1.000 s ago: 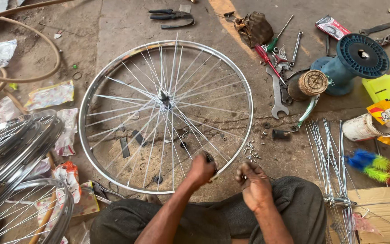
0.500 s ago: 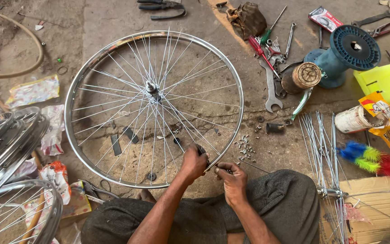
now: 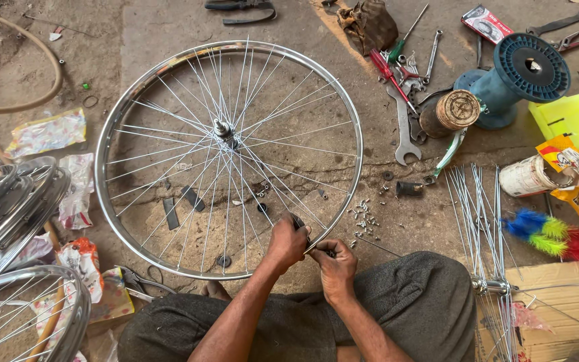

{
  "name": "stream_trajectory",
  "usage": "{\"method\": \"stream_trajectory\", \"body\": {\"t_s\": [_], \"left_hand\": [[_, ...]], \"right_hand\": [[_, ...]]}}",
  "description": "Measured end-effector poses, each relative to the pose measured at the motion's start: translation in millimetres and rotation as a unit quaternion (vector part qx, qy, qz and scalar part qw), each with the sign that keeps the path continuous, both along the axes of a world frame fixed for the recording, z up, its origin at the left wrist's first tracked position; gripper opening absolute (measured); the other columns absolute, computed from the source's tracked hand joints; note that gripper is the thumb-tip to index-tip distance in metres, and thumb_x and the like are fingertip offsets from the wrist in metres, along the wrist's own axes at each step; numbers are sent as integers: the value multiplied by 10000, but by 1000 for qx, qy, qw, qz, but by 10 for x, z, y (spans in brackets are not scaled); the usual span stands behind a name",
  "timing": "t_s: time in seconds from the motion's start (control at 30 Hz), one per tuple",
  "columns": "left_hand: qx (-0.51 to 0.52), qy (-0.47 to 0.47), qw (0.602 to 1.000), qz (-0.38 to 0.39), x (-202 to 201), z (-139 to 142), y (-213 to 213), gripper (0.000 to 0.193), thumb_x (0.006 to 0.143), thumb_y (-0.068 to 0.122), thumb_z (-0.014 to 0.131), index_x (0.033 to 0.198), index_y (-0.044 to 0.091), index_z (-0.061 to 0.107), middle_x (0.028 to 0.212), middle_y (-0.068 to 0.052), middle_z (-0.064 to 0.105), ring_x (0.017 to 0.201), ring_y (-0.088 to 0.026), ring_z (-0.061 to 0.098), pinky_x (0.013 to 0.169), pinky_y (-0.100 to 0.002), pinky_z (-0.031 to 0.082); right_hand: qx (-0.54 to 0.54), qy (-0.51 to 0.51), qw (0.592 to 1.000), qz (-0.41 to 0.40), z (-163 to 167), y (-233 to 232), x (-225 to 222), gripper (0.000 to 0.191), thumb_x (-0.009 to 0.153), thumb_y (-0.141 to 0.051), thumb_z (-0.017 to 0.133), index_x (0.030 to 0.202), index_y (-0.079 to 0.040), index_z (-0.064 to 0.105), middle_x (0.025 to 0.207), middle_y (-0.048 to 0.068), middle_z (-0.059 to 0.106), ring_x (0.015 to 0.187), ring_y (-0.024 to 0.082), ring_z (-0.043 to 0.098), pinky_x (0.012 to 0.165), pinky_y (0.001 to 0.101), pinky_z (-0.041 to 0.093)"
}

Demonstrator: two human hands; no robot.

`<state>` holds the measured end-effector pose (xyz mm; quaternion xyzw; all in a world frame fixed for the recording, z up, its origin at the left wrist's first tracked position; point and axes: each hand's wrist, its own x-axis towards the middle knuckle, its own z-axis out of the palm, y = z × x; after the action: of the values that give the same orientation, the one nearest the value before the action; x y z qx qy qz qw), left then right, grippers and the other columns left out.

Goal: The person is lacing a bicycle wheel by inserting spokes through the hub and rim. They are sitting on the ground in a workshop area with tools and parts scattered around.

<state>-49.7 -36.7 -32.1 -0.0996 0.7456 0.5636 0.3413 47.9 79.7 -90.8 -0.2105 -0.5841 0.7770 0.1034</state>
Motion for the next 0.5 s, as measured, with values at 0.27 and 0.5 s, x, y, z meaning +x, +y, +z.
{"method": "stream_trajectory", "body": {"t_s": [0.27,0.5], "left_hand": [[7,15,1000,-12,12,-23,-9,204,1000,155,603,1043,-28,522,817,-158,624,556,-195,604,416,-324,500],[22,-6,1000,-13,-7,-145,-36,222,1010,197,591,1039,-6,506,838,-128,605,580,-166,580,442,-307,519]], "right_hand": [[12,-4,1000,21,7,27,-26,104,850,50,741,923,4,682,853,98,711,792,176,720,783,360,650],[59,-111,991,45,143,149,-119,193,768,20,800,890,-53,670,869,73,720,824,164,730,829,385,659]]}}
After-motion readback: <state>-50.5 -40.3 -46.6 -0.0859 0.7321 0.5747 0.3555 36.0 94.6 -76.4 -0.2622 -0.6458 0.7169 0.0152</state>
